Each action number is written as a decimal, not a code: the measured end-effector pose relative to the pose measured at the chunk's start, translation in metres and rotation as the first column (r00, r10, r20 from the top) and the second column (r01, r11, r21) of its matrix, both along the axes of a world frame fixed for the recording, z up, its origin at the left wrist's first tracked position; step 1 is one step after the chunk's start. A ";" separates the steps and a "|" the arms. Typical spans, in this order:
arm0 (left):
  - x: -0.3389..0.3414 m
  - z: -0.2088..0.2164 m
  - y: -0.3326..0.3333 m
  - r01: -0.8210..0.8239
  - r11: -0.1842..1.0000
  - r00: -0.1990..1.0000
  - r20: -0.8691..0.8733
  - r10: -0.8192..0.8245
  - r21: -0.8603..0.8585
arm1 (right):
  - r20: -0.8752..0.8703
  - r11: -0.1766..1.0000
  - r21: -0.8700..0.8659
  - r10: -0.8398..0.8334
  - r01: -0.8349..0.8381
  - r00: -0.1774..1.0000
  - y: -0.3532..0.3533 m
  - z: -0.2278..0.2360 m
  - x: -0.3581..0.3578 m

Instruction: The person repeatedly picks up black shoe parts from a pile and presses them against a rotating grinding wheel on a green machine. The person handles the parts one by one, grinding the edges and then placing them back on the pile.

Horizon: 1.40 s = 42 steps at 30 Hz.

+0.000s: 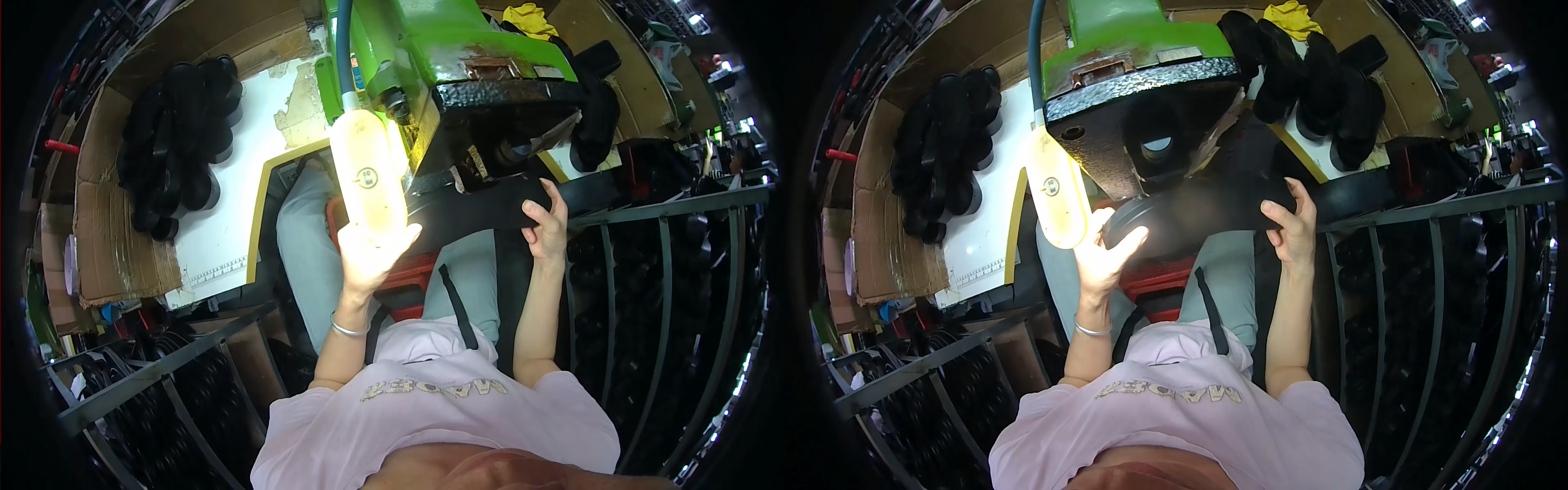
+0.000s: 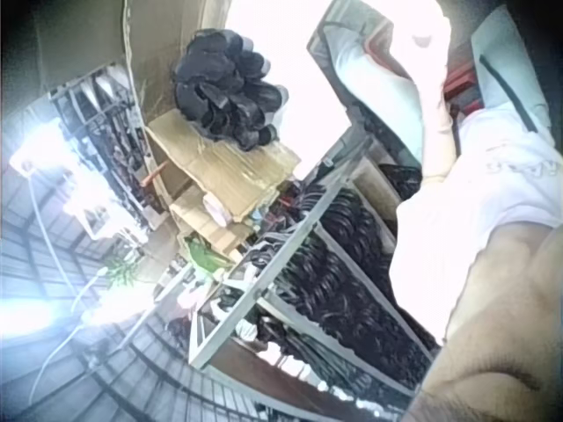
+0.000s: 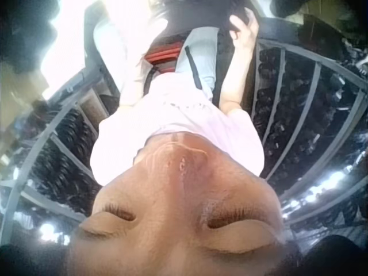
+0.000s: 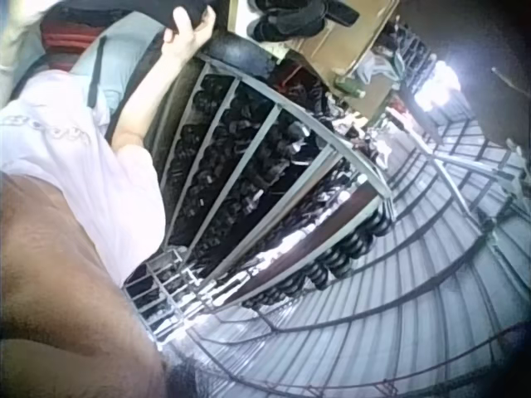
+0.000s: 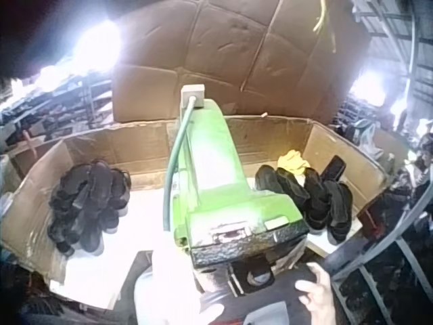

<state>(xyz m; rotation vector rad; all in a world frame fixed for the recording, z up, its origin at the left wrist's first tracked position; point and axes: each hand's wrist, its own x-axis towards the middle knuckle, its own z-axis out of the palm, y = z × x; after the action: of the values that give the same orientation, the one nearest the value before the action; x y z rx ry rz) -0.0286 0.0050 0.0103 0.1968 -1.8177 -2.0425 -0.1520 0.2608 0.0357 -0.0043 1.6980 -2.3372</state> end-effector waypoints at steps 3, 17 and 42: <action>0.006 0.005 -0.007 -0.008 0.998 1.000 0.006 0.008 0.057 | -0.001 0.999 -0.019 0.050 -0.050 0.999 -0.006 0.007 -0.003; 0.022 0.024 -0.040 -0.023 0.945 0.991 0.117 0.065 -0.326 | -0.215 0.987 -0.012 0.154 -0.161 0.964 -0.033 0.003 0.007; 0.038 0.011 -0.054 -0.163 0.927 0.960 0.161 0.228 -0.338 | -0.282 0.937 0.251 0.312 -0.244 0.907 -0.083 0.028 0.027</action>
<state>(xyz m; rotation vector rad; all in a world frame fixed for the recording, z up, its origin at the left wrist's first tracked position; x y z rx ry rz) 0.0095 -0.0494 0.0208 0.4820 -2.1257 -1.6098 -0.1250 0.1778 0.0638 -0.5789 1.9338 -2.0164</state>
